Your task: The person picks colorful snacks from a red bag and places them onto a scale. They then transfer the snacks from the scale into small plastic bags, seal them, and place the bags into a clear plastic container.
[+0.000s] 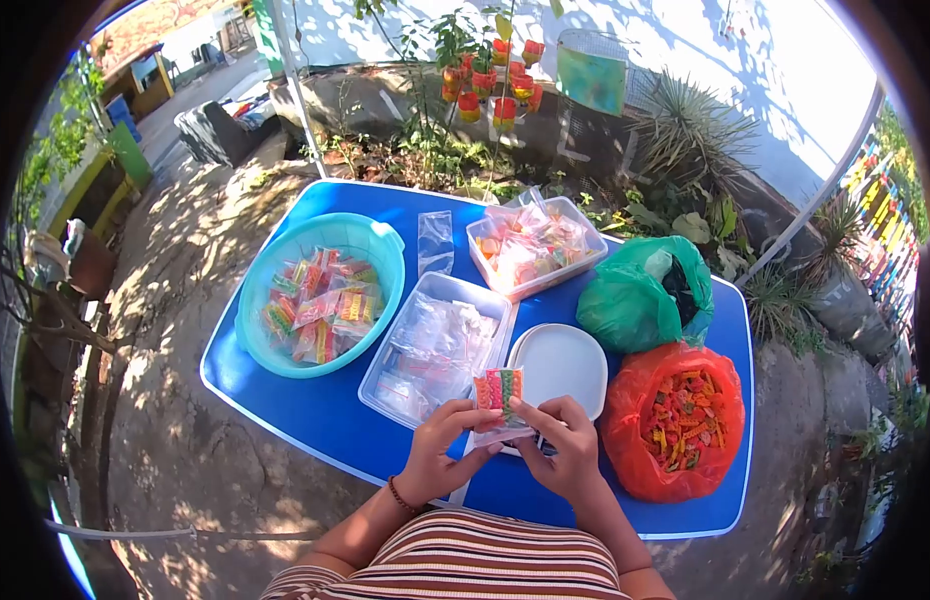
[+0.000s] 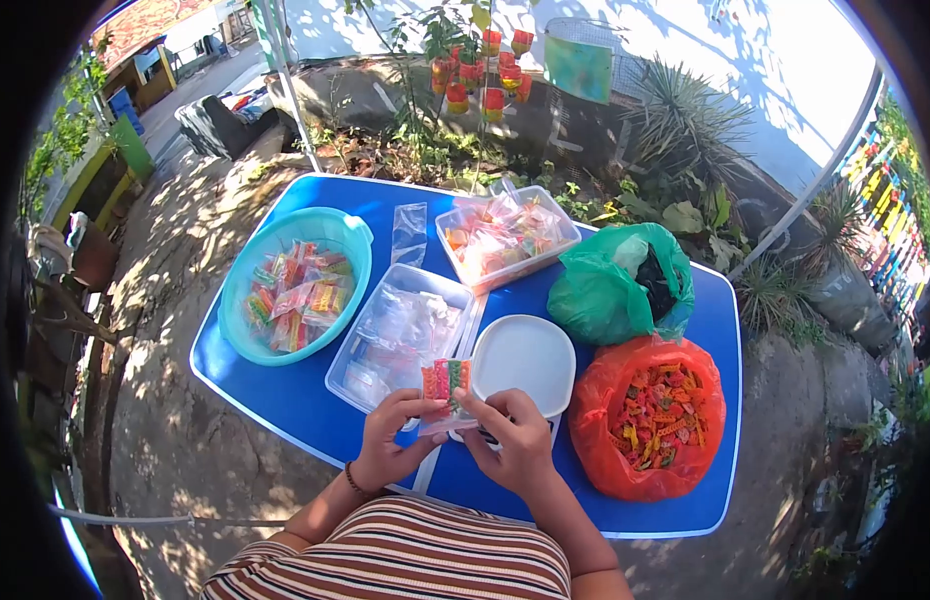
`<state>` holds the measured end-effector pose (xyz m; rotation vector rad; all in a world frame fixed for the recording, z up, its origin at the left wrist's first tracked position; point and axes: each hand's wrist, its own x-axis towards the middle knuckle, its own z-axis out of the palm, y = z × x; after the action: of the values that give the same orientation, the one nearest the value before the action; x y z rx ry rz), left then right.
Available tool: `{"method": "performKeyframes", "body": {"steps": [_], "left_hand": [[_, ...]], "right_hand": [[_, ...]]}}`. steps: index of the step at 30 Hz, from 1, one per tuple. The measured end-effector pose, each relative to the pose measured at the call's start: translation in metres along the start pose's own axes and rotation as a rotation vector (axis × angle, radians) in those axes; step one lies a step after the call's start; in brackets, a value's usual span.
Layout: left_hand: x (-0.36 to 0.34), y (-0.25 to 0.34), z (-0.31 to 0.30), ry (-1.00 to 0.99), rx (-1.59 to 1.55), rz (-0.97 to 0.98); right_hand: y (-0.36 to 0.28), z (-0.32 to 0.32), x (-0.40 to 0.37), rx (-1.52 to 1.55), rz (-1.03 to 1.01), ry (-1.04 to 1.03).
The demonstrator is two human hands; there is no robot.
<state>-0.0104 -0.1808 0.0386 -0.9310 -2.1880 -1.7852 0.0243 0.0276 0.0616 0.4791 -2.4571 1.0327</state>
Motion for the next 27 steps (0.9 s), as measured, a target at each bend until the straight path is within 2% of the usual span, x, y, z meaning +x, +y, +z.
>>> {"method": "performKeyframes", "body": {"steps": [1, 4, 6, 11, 13, 16, 18, 21, 24, 27], "left_hand": [[-0.002, 0.001, -0.009, 0.029, 0.019, -0.005], [-0.015, 0.000, -0.031, 0.124, 0.030, -0.033], [-0.028, -0.013, -0.045, 0.195, -0.016, -0.071], [-0.051, -0.029, -0.078, 0.537, -0.101, -0.271], [-0.054, -0.042, -0.097, 0.544, 0.072, -0.199], [-0.036, -0.043, -0.127, 0.540, 0.336, -0.130], [-0.018, -0.038, -0.146, 0.494, 0.539, -0.129], [-0.003, -0.042, -0.151, 0.390, 0.910, -0.271], [-0.007, -0.045, -0.139, 0.306, 0.954, -0.301], [-0.010, -0.039, -0.111, 0.214, 0.840, -0.179]], "right_hand": [[-0.003, 0.005, 0.007, 0.003, -0.001, -0.070], [-0.006, 0.037, 0.027, 0.284, -0.141, -0.054], [-0.015, 0.056, 0.042, 0.354, -0.170, -0.068], [-0.029, 0.113, 0.071, 0.446, -0.243, -0.142], [-0.038, 0.127, 0.084, 0.417, -0.247, -0.180], [-0.044, 0.153, 0.115, 0.416, -0.373, -0.081], [-0.038, 0.167, 0.128, 0.356, -0.367, -0.166], [-0.041, 0.164, 0.147, 0.151, -0.353, -0.285], [-0.032, 0.149, 0.130, -0.024, -0.250, -0.299], [-0.018, 0.119, 0.095, -0.079, -0.215, -0.225]]}}
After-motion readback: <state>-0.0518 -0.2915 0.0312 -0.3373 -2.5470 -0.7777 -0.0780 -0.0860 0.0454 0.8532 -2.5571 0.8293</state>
